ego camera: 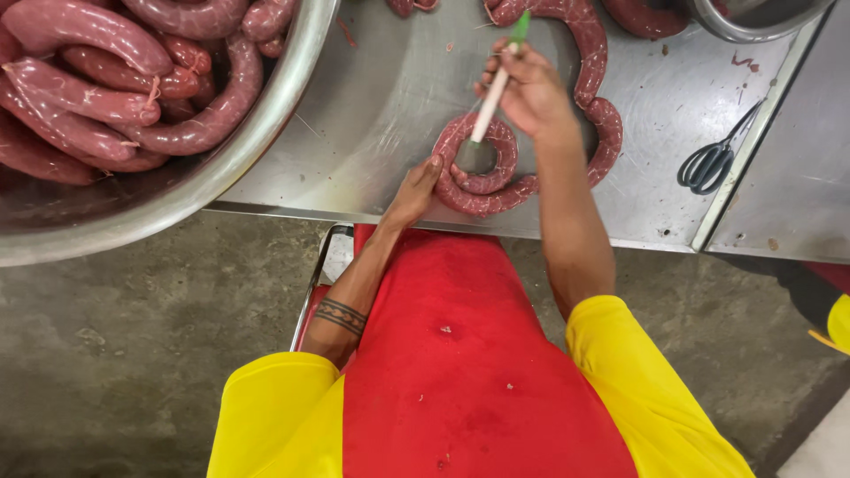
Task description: The person ties links into a long coil of raw sausage on a metal table, using a length of string and scissors to separate and secure the sections.
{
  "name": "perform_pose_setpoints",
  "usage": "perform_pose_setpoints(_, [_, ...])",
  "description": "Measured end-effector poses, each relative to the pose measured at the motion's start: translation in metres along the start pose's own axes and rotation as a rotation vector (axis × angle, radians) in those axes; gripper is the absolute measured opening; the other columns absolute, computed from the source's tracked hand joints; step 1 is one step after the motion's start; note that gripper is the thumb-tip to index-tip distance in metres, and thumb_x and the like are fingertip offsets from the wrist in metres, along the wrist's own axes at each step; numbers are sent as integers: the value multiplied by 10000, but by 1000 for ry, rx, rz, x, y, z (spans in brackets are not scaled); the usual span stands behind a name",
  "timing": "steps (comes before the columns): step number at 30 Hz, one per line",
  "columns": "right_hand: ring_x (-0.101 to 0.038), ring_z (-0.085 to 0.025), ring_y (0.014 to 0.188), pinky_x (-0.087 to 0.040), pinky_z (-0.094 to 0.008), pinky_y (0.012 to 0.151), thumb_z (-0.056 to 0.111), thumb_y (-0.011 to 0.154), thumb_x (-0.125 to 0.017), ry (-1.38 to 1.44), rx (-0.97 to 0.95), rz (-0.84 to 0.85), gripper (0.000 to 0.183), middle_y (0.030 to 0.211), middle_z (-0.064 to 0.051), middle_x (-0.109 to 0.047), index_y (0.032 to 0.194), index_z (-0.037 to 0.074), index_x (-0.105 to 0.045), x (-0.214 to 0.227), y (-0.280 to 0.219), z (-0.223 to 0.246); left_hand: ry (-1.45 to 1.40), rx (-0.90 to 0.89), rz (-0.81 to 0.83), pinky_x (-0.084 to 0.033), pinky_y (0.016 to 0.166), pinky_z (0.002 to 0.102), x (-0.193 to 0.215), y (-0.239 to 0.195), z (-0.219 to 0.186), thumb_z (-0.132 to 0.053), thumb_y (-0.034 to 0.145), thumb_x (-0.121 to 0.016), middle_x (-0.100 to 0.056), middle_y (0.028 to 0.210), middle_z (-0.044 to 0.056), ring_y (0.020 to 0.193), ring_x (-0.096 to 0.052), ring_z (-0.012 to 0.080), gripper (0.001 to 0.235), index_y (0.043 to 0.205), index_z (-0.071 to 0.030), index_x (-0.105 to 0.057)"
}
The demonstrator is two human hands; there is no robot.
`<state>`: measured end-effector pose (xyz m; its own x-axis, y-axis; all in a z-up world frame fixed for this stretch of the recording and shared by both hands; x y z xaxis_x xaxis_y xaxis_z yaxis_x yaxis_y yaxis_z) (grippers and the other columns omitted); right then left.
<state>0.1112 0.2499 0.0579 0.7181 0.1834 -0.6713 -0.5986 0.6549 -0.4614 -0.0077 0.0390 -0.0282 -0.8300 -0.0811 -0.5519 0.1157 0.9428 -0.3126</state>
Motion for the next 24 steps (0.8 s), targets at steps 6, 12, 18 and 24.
perform_pose_setpoints(6, [-716, -275, 1112, -602, -448, 1017, 98, 1099, -480, -681, -3, -94, 123, 1139, -135, -704, 1159, 57, -579, -17, -114, 67, -603, 306, 39, -524, 984, 343, -11, 4, -8, -278, 1058, -511, -721, 1020, 83, 1007, -672, 182, 331, 1182, 4, -631])
perform_pose_setpoints(12, [-454, -118, 721, -398, -272, 630, 217, 1093, -527, -1260, -228, -216, 180, 800, -20, -493, 1200, 107, -622, 34, -245, 62, -504, 383, 110, -559, 889, 348, -2, 29, 27, -179, 1137, -573, -659, 902, 74, 870, -659, 194, 187, 1108, -3, -630])
perform_pose_setpoints(18, [-630, -142, 833, -533, -316, 744, 271, 1058, -540, -1241, -177, 106, 232, 913, -28, -672, 1098, 61, -629, 6, -269, 0, 957, -78, -188, -546, 813, 385, -10, 53, 10, -244, 1165, -408, -732, 880, 35, 824, -670, 195, 364, 956, -67, -647])
perform_pose_setpoints(24, [-670, -126, 826, -553, -305, 763, 264, 1112, -473, -1085, -123, 635, 264, 894, -38, -675, 1064, 45, -613, -76, -173, -45, -64, 174, -13, -546, 854, 366, -22, 43, 8, -348, 1108, -436, -748, 957, 70, 875, -674, 158, 383, 982, -39, -623])
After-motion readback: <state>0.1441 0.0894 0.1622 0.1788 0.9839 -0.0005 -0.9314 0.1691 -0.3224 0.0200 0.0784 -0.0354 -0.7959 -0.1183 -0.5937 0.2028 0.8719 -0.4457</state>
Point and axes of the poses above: each hand's wrist, its own y-axis towards the middle knuckle, its own x-axis out of the back of the hand, z = x × y, the point moved 5 cm from there along y, towards the middle knuckle
